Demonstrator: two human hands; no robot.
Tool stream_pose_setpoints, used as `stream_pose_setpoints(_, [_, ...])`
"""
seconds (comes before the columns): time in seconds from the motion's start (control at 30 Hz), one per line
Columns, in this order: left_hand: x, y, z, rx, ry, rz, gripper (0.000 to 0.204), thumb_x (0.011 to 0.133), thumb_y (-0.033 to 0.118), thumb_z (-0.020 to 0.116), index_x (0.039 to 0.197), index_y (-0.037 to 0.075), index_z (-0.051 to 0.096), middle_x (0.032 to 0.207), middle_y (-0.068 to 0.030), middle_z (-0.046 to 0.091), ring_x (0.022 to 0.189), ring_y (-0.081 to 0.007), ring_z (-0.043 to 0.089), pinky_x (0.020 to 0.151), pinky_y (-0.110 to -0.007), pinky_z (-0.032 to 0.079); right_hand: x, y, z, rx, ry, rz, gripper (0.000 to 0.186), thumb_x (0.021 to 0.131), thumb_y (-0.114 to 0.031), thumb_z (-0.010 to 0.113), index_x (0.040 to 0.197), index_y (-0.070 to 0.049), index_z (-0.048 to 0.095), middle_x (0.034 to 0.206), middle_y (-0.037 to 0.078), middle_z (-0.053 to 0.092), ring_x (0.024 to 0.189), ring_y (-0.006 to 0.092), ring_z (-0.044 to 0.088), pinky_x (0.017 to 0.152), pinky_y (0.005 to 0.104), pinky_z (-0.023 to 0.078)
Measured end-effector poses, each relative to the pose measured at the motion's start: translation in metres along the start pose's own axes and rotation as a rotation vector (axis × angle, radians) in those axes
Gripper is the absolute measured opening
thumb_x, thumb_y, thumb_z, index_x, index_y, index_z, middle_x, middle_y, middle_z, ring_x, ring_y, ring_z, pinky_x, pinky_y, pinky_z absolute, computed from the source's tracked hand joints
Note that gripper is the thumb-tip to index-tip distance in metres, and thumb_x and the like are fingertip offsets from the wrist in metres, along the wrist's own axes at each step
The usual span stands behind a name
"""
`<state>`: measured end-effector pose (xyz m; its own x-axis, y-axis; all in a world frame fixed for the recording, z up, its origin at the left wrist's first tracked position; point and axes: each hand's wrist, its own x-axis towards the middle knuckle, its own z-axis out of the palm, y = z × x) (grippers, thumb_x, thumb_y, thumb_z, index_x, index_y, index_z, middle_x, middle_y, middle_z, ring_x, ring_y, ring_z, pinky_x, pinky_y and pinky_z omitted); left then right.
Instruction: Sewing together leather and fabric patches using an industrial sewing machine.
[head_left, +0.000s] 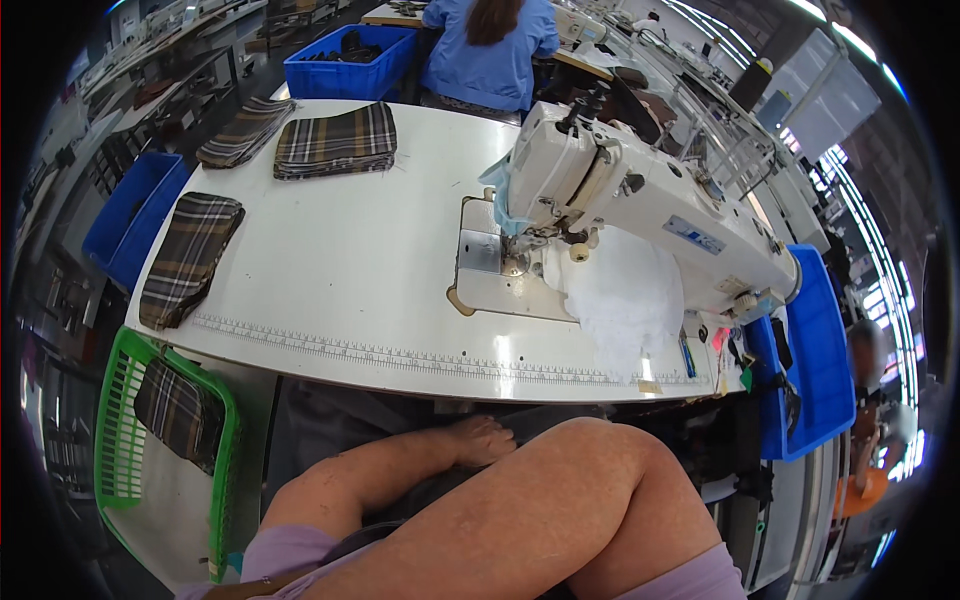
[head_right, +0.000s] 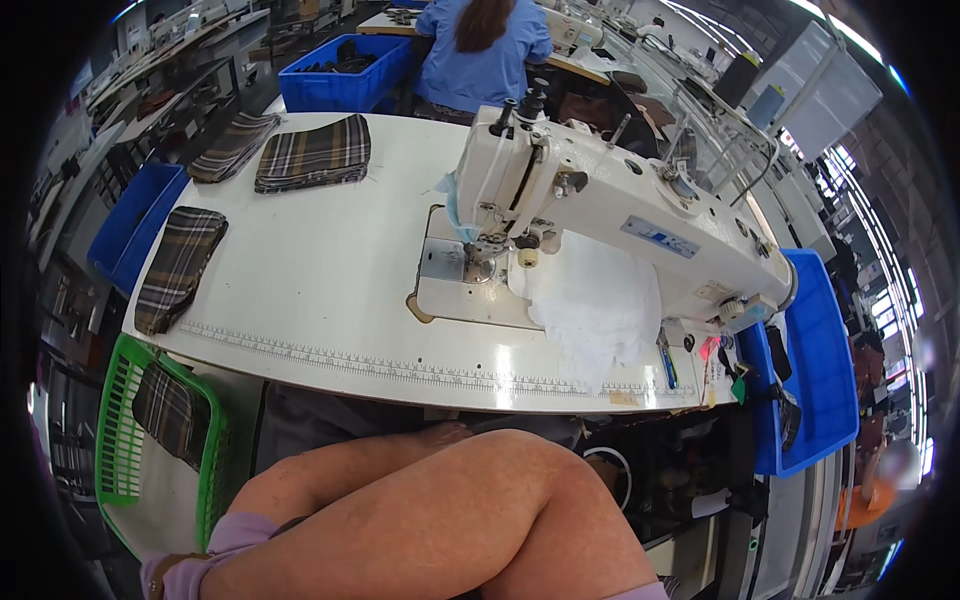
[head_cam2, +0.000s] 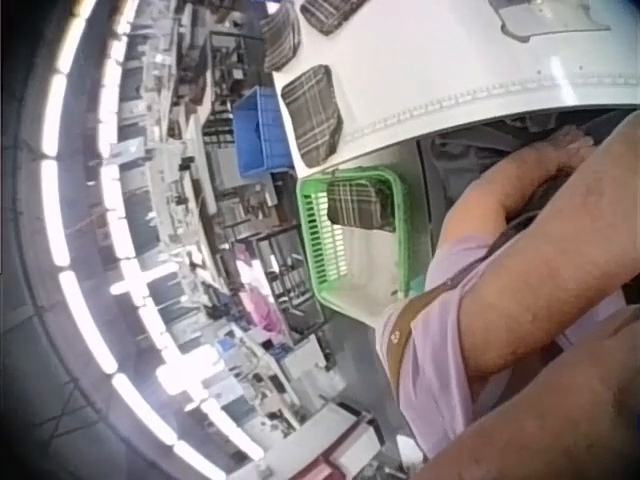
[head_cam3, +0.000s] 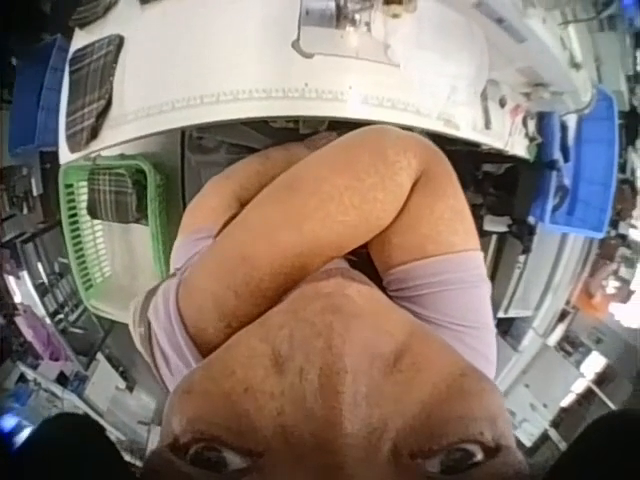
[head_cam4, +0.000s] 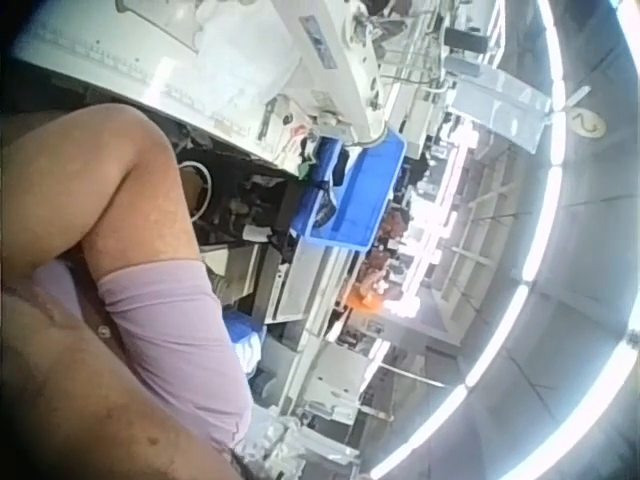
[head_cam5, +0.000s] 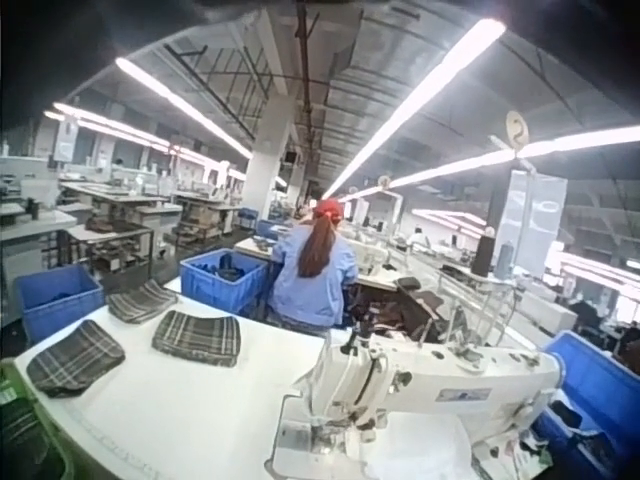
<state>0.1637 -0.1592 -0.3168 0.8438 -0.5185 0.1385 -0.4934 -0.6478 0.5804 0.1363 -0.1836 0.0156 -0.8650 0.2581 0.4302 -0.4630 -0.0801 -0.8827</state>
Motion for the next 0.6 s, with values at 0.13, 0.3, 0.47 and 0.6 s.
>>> stream_pose_setpoints(0.13, [-0.021,0.002,0.001,0.030,-0.001,-0.045,0.022,0.102,0.028,0.045,0.104,0.009,0.056,0.107,-0.0145,0.062,0.098,-0.0365,0.067,0.087,-0.052,0.053,0.005,0.003,-0.003,0.040,-0.050,0.017,0.030,0.091,-0.023,0.075,0.101,0.004,0.068,0.093,0.022,0.070,0.083,0.0324,0.064,0.073,0.0408,0.050])
stream_pose_setpoints(0.3, [-0.015,-0.017,0.010,0.198,-0.146,0.102,0.026,0.103,0.031,0.042,0.106,0.009,0.055,0.108,-0.0161,0.062,0.098,-0.0385,0.066,0.090,-0.052,0.053,0.010,0.007,-0.006,0.037,-0.064,0.002,0.030,0.091,-0.023,0.075,0.101,0.004,0.068,0.094,0.022,0.070,0.083,0.0325,0.064,0.074,0.0408,0.050])
stream_pose_setpoints(0.47, [-0.008,-0.022,0.028,-0.098,-0.327,-0.169,0.034,0.102,0.037,0.043,0.119,0.009,0.055,0.118,-0.0196,0.061,0.107,-0.0391,0.063,0.102,-0.050,0.048,0.001,0.006,0.000,0.009,-0.020,0.006,0.030,0.092,-0.023,0.075,0.102,0.004,0.068,0.094,0.022,0.070,0.084,0.0325,0.064,0.074,0.0408,0.050])
stream_pose_setpoints(0.6, [-0.004,-0.033,0.041,-0.043,-0.268,-0.077,0.050,0.101,0.040,0.045,0.142,0.010,0.047,0.132,-0.0211,0.057,0.128,-0.0359,0.053,0.114,-0.048,0.036,-0.010,0.000,0.002,-0.038,0.020,0.024,0.029,0.092,-0.022,0.074,0.102,0.004,0.068,0.094,0.022,0.071,0.084,0.0326,0.064,0.074,0.0408,0.051])
